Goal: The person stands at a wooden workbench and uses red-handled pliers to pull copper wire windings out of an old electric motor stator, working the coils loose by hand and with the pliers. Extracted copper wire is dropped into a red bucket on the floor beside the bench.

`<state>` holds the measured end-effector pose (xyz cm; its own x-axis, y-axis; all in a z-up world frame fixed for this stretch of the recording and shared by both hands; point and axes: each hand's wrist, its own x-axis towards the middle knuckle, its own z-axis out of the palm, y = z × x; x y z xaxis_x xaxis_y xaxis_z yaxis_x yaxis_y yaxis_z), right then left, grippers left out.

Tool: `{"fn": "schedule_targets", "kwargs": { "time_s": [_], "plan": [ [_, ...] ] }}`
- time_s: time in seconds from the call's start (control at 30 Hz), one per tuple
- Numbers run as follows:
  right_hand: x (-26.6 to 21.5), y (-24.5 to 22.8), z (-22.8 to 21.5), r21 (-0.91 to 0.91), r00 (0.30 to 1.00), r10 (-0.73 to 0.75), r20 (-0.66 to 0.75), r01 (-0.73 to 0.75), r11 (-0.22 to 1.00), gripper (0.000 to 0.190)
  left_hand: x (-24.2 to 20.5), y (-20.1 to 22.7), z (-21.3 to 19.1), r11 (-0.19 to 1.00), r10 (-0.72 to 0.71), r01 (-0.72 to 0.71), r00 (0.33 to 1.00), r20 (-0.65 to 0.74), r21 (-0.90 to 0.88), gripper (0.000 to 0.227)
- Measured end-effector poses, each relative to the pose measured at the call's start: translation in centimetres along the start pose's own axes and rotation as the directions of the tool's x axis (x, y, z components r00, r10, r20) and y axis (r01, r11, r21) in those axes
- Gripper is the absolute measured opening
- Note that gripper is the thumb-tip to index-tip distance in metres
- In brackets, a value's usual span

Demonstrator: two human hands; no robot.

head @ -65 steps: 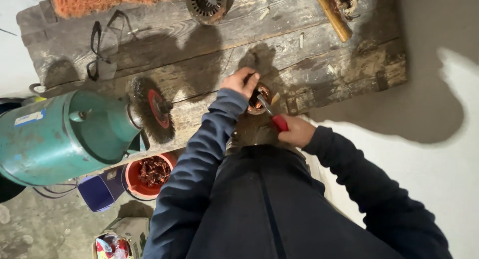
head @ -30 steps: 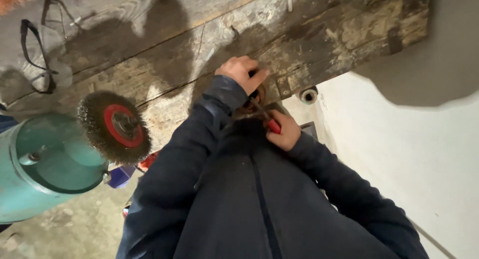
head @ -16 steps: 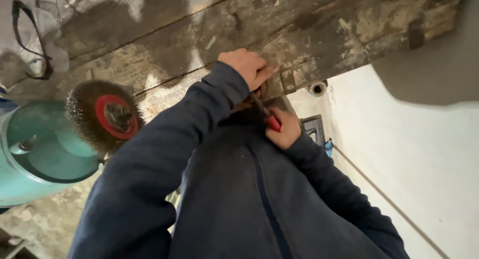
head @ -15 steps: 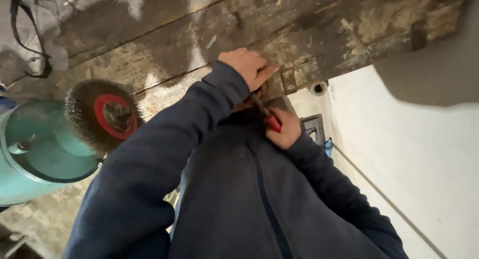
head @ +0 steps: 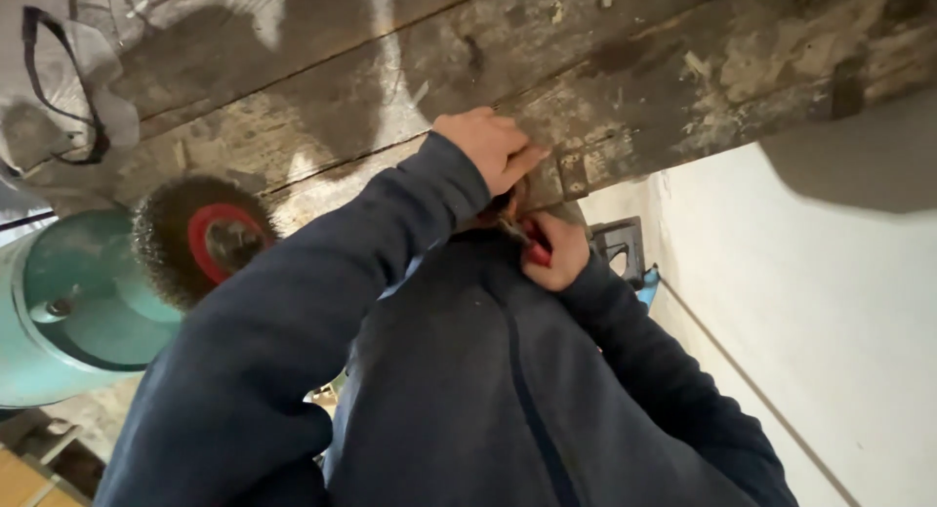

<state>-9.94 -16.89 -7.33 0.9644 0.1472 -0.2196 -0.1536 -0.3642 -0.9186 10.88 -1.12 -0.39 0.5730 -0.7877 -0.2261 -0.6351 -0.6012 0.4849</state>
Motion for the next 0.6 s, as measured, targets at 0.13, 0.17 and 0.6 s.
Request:
{"fn": "schedule_targets", "kwargs": {
  "time_s": [0.13,0.17,0.6],
  "plan": [
    [-0.8,3.0,0.8,0.023,0.978,0.092,0.187,-0.099,0.995,0.045,-0.2,0.4,0.0,0.999,-0.001,0.004,0.997,-0.078,0.033,0.047],
    [-0.5,3.1,0.8,0.158,0.972,0.061,0.227,-0.098,0.983,0.045,-0.1,0.5,-0.3,0.999,-0.034,0.035,0.999,-0.031,0.037,0.048],
    [2.5,6.4,7.5,0.888,0.72,-0.536,0.441,-0.437,0.144,0.041,-0.6,0.0,0.2,0.99,-0.041,0.047,0.998,-0.043,0.133,0.048]
  ]
}}
